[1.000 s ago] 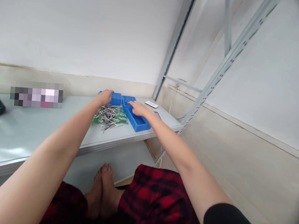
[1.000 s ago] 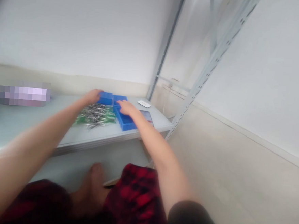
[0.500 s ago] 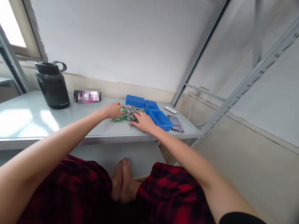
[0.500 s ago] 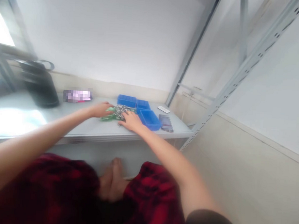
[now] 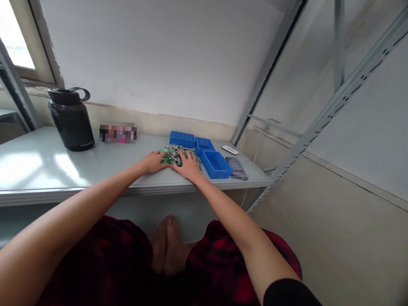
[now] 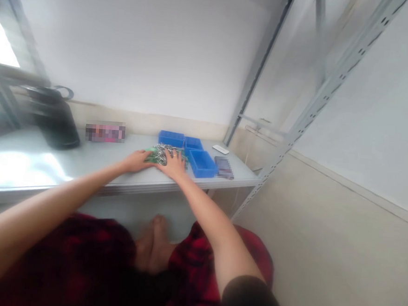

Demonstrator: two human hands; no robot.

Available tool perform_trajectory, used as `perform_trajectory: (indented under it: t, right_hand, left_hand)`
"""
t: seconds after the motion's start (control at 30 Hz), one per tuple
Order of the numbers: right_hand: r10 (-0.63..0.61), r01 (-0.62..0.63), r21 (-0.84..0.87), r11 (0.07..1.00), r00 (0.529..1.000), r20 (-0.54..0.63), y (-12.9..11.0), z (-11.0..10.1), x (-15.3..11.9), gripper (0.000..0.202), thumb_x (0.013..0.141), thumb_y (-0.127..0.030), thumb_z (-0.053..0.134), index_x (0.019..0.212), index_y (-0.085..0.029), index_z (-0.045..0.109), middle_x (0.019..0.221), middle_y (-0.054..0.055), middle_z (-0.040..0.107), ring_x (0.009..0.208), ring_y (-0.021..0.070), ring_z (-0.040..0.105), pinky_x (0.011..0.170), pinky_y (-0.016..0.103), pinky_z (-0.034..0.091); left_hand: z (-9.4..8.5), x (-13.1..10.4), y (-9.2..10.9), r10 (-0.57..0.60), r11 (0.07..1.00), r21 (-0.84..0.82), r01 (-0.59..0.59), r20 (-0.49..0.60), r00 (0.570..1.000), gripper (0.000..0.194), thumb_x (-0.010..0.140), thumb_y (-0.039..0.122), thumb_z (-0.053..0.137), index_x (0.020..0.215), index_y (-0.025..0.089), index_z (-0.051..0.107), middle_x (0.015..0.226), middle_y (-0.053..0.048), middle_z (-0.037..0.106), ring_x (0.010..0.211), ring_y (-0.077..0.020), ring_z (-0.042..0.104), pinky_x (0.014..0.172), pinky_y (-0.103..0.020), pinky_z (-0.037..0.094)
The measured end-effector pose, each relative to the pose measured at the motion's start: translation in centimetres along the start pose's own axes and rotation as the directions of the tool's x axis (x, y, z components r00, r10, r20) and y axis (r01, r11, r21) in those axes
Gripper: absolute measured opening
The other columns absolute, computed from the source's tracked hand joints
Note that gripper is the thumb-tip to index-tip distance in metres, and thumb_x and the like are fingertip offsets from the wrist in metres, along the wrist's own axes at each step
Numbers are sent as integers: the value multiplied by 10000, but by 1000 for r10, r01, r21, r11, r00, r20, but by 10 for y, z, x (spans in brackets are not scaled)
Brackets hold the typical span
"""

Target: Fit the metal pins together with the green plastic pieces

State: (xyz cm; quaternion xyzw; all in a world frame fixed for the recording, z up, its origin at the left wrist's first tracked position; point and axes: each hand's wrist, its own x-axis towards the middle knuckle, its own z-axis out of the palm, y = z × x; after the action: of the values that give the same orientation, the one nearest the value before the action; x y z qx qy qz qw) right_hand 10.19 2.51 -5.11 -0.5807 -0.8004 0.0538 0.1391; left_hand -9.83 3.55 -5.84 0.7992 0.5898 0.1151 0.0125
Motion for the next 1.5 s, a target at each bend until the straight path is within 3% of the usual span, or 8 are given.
perform_trajectory:
  t: [0.33, 0.53, 0.7, 0.83, 0.97, 1.13, 1.27, 1.5]
  right_hand:
    - [-92, 88, -46, 995, 992, -89, 8, 10, 4, 641, 980, -493, 436, 1549, -206, 374, 1587, 118, 380, 1414, 303, 380, 1133, 458, 320]
    - [-118, 115, -34, 993, 989, -94, 7, 7, 2, 559, 995, -422, 416, 1518, -223, 423, 1580, 105, 393, 1402, 287, 397, 1126, 447, 322]
    - [-74, 73, -13, 997, 988, -136, 6, 6, 0, 640, 952, -494, 489, 1524, -218, 406, 1588, 126, 363, 1446, 297, 316, 1154, 462, 272]
    - [46, -47, 0, 999, 988, -148, 6, 8, -1, 865, 860, -684, 536, 1571, -241, 321, 1645, 131, 228, 1501, 378, 158, 1171, 564, 186]
    - [117, -113, 58, 992, 991, -72, 7, 8, -1, 927, 839, -751, 494, 1585, -238, 293, 1641, 143, 243, 1483, 418, 199, 1156, 589, 207]
    - [99, -97, 45, 994, 994, -46, 7, 7, -1, 887, 872, -726, 460, 1584, -223, 298, 1612, 148, 318, 1485, 408, 205, 1153, 589, 214]
    - [90, -89, 35, 995, 994, -53, 7, 8, -1, 866, 885, -728, 438, 1579, -228, 308, 1605, 150, 332, 1486, 396, 216, 1150, 586, 222]
    - [77, -75, 28, 997, 995, -70, 7, 10, 0, 785, 926, -669, 425, 1560, -215, 344, 1584, 149, 373, 1477, 398, 234, 1143, 593, 233]
  left_hand:
    - [14, 12, 3, 28, 997, -69, -37, -128, 991, 537, 900, 425, 527, 1355, 143, 575, 1244, -173, 660, 1172, -323, 611, 993, -378, 468]
    - [12, 19, -7, -15, 983, -182, -12, -146, 989, 387, 904, 275, 472, 1217, 155, 666, 1192, -135, 711, 1090, -290, 656, 987, -392, 490]
    - [12, 17, -8, -33, 969, -245, -11, -175, 984, 398, 914, 347, 499, 1232, 156, 646, 1227, -134, 689, 1121, -286, 636, 1009, -393, 477]
    - [14, 9, 0, -39, 982, -188, 0, -204, 978, 628, 866, 461, 602, 1402, 143, 520, 1377, -172, 583, 1282, -321, 536, 1084, -410, 411]
    - [12, 8, 3, -24, 982, -190, -1, -130, 991, 688, 853, 512, 613, 1429, 157, 491, 1356, -170, 613, 1285, -347, 540, 1061, -423, 425]
    - [7, 15, -7, 22, 991, -131, -26, -32, 999, 568, 875, 429, 570, 1381, 173, 539, 1337, -152, 640, 1240, -340, 585, 1021, -403, 461]
    - [9, 16, -16, 115, 993, -7, -115, 19, 993, 429, 931, 301, 436, 1314, 185, 590, 1291, -160, 661, 1201, -336, 612, 1028, -431, 450]
    - [18, 16, -15, 125, 986, 119, -121, -29, 992, 418, 923, 156, 375, 1285, 152, 583, 1204, -197, 677, 1156, -323, 632, 998, -420, 454]
